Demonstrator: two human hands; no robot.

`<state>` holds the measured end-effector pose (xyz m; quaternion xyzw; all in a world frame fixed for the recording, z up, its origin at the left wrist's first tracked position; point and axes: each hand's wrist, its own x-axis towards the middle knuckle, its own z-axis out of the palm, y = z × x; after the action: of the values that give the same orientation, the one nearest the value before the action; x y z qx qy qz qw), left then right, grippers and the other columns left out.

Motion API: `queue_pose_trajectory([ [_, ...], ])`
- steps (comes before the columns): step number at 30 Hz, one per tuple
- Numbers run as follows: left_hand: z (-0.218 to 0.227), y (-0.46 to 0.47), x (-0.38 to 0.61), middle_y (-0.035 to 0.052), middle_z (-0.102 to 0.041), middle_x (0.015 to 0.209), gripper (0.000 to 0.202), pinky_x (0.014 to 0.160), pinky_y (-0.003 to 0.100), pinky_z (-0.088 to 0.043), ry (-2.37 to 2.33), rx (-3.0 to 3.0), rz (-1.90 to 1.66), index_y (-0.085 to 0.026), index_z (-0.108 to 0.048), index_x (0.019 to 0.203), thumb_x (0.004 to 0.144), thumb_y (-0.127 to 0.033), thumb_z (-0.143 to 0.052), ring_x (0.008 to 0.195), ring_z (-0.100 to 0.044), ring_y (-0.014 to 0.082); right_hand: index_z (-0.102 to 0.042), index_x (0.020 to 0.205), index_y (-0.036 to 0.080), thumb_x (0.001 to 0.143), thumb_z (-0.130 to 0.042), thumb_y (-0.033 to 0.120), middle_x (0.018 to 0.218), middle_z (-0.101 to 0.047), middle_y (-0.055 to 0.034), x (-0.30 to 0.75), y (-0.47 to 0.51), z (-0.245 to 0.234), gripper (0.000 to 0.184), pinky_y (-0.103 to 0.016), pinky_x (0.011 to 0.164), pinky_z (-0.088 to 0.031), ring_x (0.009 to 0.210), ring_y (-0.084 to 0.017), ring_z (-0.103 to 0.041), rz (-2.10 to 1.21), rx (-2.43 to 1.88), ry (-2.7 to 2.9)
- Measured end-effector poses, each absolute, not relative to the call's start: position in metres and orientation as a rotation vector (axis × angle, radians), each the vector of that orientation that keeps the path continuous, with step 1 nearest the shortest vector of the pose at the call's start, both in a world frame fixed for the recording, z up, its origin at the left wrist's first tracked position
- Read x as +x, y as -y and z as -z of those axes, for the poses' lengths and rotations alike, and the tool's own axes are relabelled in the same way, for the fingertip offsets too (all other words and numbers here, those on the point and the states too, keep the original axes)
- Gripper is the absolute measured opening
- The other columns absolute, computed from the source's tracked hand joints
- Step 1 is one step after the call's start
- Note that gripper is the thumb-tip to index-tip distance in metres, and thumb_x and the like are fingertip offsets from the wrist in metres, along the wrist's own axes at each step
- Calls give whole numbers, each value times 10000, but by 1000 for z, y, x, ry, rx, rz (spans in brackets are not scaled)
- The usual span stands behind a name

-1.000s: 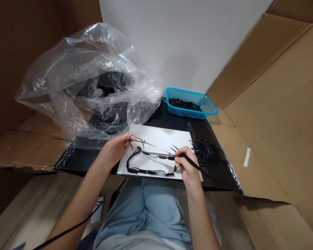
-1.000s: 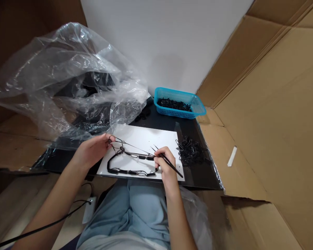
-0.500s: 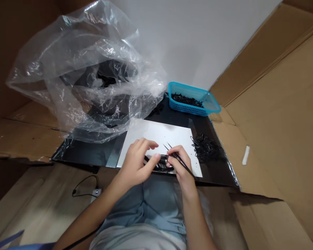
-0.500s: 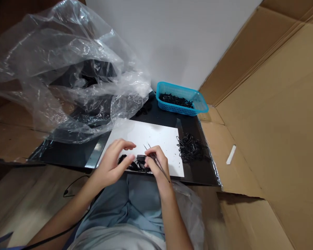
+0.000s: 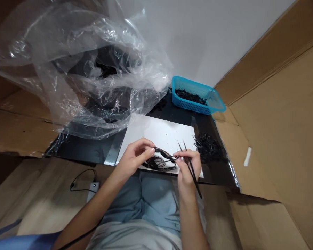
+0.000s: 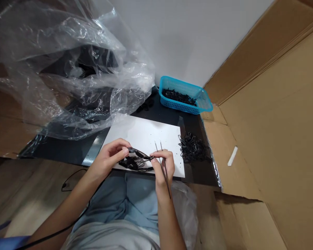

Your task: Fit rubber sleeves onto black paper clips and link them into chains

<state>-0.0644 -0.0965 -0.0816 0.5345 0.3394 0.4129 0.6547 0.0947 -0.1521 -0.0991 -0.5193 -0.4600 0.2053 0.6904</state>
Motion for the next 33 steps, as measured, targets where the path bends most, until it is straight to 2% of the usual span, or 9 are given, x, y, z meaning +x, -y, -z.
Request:
queue_pose_trajectory([
  [5, 87, 97, -67, 4, -544, 763, 196, 631, 217, -378, -710, 1173, -926, -178, -624, 879, 797, -354, -651, 700, -486, 128, -636, 871, 239, 792, -579, 212, 853, -552, -3, 111, 155, 97, 101, -314, 724, -401, 824, -171, -534, -386, -1188, 1130],
  [9, 89, 97, -68, 9, -568, 820, 108, 678, 220, -394, -668, 1135, -937, -181, -626, 865, 783, -251, -638, 760, -513, 135, -614, 799, 225, 807, -547, 160, 668, -558, 23, 108, 164, 87, 94, -285, 589, -378, 639, -147, -517, -490, -1085, 1235],
  [13, 90, 99, -69, 3, -565, 778, 87, 649, 228, -392, -690, 1175, -929, -179, -612, 816, 751, -145, -565, 722, -513, 134, -620, 851, 222, 813, -518, 91, 662, -587, 9, 98, 171, 82, 171, -287, 550, -385, 602, -144, -515, -580, -1038, 1356],
  [20, 88, 108, -70, 3, -559, 727, 82, 600, 244, -389, -721, 1438, -921, -173, -578, 798, 803, -153, -498, 657, -504, 131, -624, 873, 234, 786, -523, 38, 686, -596, -3, 90, 172, 85, 237, -314, 562, -421, 613, -156, -523, -555, -1036, 1525],
  [26, 94, 111, -71, 4, -568, 781, 109, 649, 247, -402, -715, 1617, -987, -183, -548, 855, 793, -100, -514, 718, -525, 134, -629, 892, 221, 745, -524, 7, 680, -591, 3, 90, 175, 89, 280, -320, 566, -427, 594, -154, -535, -506, -1034, 1567],
  [33, 96, 112, -69, 4, -551, 766, 127, 638, 250, -407, -726, 1697, -1030, -185, -531, 839, 766, -82, -521, 704, -518, 132, -621, 903, 219, 754, -522, 17, 690, -607, -3, 87, 179, 94, 270, -313, 544, -450, 587, -151, -546, -457, -1051, 1572],
])
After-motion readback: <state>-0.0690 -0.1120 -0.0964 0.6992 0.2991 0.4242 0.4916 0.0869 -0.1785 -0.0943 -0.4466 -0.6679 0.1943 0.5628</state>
